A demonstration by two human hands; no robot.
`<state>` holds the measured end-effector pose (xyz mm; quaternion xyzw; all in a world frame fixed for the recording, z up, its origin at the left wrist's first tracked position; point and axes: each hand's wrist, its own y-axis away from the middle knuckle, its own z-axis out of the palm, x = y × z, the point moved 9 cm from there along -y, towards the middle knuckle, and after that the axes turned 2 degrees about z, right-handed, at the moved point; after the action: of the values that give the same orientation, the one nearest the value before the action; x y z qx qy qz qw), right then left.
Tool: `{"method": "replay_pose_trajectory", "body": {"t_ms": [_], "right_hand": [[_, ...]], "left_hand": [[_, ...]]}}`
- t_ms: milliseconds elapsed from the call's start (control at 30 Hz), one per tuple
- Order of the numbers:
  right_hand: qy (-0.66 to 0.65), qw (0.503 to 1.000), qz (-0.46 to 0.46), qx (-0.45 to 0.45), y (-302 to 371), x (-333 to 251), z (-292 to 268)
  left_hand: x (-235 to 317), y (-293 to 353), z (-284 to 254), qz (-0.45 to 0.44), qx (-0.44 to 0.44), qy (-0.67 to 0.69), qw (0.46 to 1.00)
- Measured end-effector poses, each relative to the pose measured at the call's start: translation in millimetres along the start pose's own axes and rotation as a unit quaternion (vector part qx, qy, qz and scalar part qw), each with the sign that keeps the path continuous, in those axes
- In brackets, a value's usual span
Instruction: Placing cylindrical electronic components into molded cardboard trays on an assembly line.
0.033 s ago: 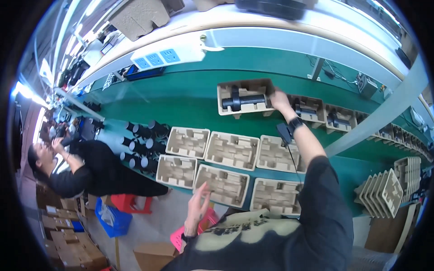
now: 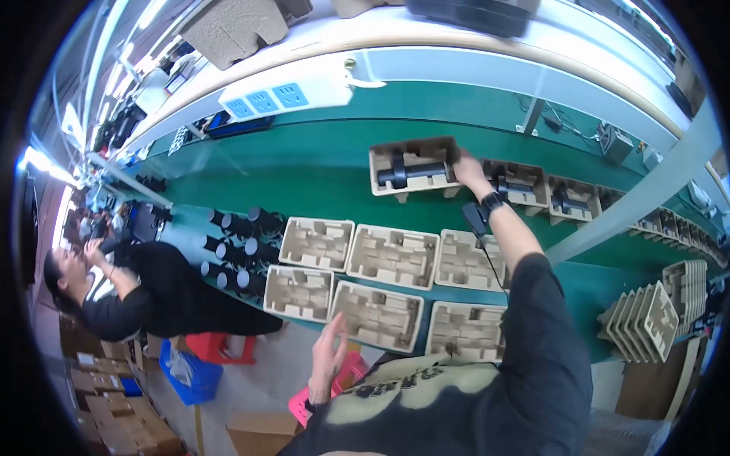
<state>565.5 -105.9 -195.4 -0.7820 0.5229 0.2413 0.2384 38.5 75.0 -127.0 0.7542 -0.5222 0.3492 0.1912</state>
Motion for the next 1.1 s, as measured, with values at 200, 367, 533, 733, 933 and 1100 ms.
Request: {"method": "replay_pose_trajectory", "body": {"t_ms": [200,367,533,733,933,1100], "right_hand": [[0.328,0.942,0.066,-0.023,-13.3,47.7,43.9],[0.431,0.885,-0.024,0.177,1.1,-21.2,23.2],[0.135,0.972,-0.187,-0.034,9.6,-91.8,87.3],[0.302,0.944,-0.056,-0.124,11.9,-75.9,108.2],[0.374,0.925,0.041,-0.054,12.1,-48.3,81.3],[0.107,0.988,-0.108,-0.006,75.7,-180.7,78.5]], "left_hand": [[-93.2,26.2,-68.7,-0.158,0.053,0.055,0.985],[-108.0,-1.4,-88.7,-0.140,0.012,0.020,0.990],[-108.9,-18.2,-78.9,-0.109,0.001,0.019,0.994],[-120.3,-0.3,-84.4,-0.136,0.026,0.017,0.990],[-128.8,-36.8,-178.2,-0.021,0.201,-0.117,0.972],[-188.9,-68.6,-248.2,-0.091,0.349,-0.203,0.910]]}}
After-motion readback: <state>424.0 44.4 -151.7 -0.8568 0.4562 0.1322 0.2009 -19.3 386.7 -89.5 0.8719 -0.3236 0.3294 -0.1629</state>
